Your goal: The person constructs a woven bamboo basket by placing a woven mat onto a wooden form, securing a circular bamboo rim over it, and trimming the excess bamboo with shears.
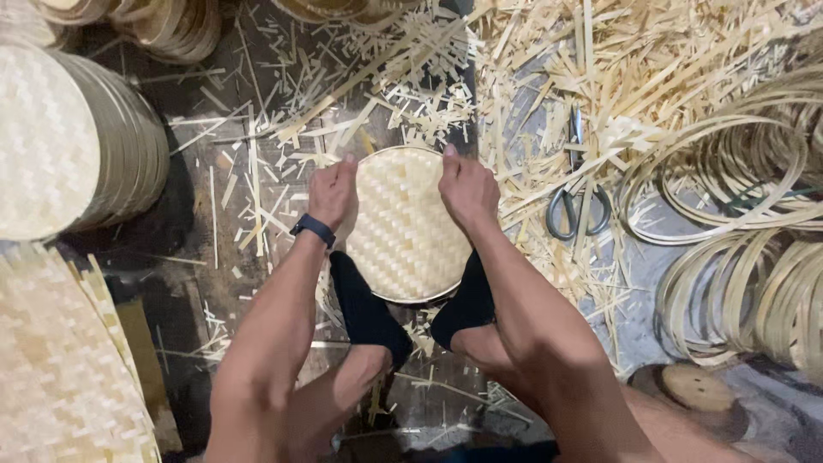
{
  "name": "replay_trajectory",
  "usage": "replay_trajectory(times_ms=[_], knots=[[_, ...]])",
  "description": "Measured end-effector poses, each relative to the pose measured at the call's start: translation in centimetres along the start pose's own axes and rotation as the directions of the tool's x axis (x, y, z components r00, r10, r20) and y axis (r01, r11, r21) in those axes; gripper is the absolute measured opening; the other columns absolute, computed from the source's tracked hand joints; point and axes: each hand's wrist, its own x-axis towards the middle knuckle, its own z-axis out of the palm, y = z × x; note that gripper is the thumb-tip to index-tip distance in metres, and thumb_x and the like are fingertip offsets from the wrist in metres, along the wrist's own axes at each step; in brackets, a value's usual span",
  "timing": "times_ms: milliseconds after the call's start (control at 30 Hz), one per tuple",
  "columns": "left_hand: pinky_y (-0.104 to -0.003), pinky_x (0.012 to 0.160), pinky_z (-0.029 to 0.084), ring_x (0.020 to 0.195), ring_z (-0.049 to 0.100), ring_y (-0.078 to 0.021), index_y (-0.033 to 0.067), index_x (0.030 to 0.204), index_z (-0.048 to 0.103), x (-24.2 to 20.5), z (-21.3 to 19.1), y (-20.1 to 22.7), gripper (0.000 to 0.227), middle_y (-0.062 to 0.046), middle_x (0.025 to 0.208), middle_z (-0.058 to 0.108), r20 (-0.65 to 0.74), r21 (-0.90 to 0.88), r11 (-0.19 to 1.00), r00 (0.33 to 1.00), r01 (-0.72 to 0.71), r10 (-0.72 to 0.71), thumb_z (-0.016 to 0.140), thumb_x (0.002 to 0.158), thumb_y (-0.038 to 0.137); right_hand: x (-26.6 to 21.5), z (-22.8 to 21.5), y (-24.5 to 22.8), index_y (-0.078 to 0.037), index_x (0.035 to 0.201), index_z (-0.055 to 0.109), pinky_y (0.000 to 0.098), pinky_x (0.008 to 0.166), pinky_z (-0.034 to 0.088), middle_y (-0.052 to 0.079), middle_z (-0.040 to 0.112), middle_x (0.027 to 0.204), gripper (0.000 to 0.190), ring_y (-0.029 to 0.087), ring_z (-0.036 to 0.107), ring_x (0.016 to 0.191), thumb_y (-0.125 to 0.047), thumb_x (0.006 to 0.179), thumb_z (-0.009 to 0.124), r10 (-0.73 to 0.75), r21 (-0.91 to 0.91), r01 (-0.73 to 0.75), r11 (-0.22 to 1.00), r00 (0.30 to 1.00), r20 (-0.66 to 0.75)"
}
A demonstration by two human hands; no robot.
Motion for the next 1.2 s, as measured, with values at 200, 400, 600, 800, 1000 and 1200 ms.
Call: replay_trajectory(times_ms=[200, 400, 600, 800, 1000, 1200], knots=[[-0.047, 0.057, 0.039, 0.058, 0.044, -0.0296, -0.0085, 0.075, 0.059, -0.7, 0.7, -0.7, 0.063, -0.024, 0.061, 0.048, -0.053, 0.012, 1.000, 0.999, 0.014, -0.013, 0.055, 0.108, 0.046, 1.9, 3.9, 4.4, -0.007, 0.093, 0.073, 0.0563, 0.084, 0.049, 0.027, 0.069, 0.092, 0.052, 0.050, 0.064, 0.091, -0.047, 0.103, 0.042, -0.139, 0.098, 0.147, 0.984, 0.987, -0.084], [-0.044, 0.084, 0.050, 0.093, 0.062, -0.0350, -0.0025, 0.108, 0.075, -7.3, -2.5, 0.5, 0.037, -0.020, 0.100, 0.070, -0.634, 0.182, 0.943, 0.700, -0.278, 0.329, 0.059, 0.113, 0.030, 2.3, -10.0, 9.9, 0.002, 0.096, 0.071, 0.0579, 0.081, 0.048, 0.029, 0.068, 0.097, 0.025, 0.050, 0.061, 0.092, -0.016, 0.098, 0.054, -0.661, -0.191, 0.636, 0.748, 0.687, -0.302], [-0.041, 0.077, 0.053, 0.084, 0.069, -0.0297, -0.0016, 0.111, 0.074, -14.7, -8.1, 1.6, 0.032, -0.019, 0.094, 0.072, -0.608, 0.068, 0.982, 0.773, -0.177, 0.181, 0.066, 0.100, 0.027, -9.7, -28.0, 9.8, -0.001, 0.113, 0.073, 0.0534, 0.098, 0.050, 0.027, 0.072, 0.103, 0.059, 0.037, 0.070, 0.098, -0.051, 0.114, 0.043, -0.194, -0.527, 0.237, 0.816, 0.972, 0.135], [-0.040, 0.083, 0.053, 0.086, 0.071, -0.0297, 0.0018, 0.109, 0.075, -16.2, -8.5, 1.4, 0.036, -0.021, 0.094, 0.074, -0.363, 0.100, 0.991, 0.930, 0.090, -0.048, 0.062, 0.104, 0.035, -13.3, -23.6, 10.6, -0.006, 0.116, 0.074, 0.0476, 0.092, 0.053, 0.022, 0.074, 0.103, 0.047, 0.033, 0.071, 0.095, -0.047, 0.103, 0.055, -0.295, -0.313, 0.353, 0.882, 0.930, 0.218], [-0.037, 0.105, 0.043, 0.124, 0.059, -0.0297, 0.0001, 0.139, 0.056, -10.6, -1.1, -0.2, 0.057, -0.018, 0.134, 0.063, -0.210, -0.227, 0.955, 0.948, 0.192, -0.240, 0.055, 0.102, 0.044, -6.5, -6.3, 13.5, -0.005, 0.124, 0.069, 0.0417, 0.087, 0.058, 0.017, 0.076, 0.105, 0.044, 0.027, 0.074, 0.092, -0.041, 0.099, 0.063, -0.236, -0.038, 0.256, 0.966, 0.931, 0.279], [-0.043, 0.112, 0.041, 0.130, 0.053, -0.0297, -0.0051, 0.140, 0.047, -10.3, 1.8, 2.6, 0.056, -0.019, 0.137, 0.054, -0.175, -0.826, 0.543, 0.847, 0.150, -0.501, 0.051, 0.107, 0.040, -6.7, -1.5, 11.5, 0.003, 0.116, 0.067, 0.0414, 0.085, 0.059, 0.019, 0.075, 0.100, 0.047, 0.028, 0.072, 0.090, -0.040, 0.099, 0.061, -0.154, 0.261, 0.134, 0.956, 0.986, 0.057]])
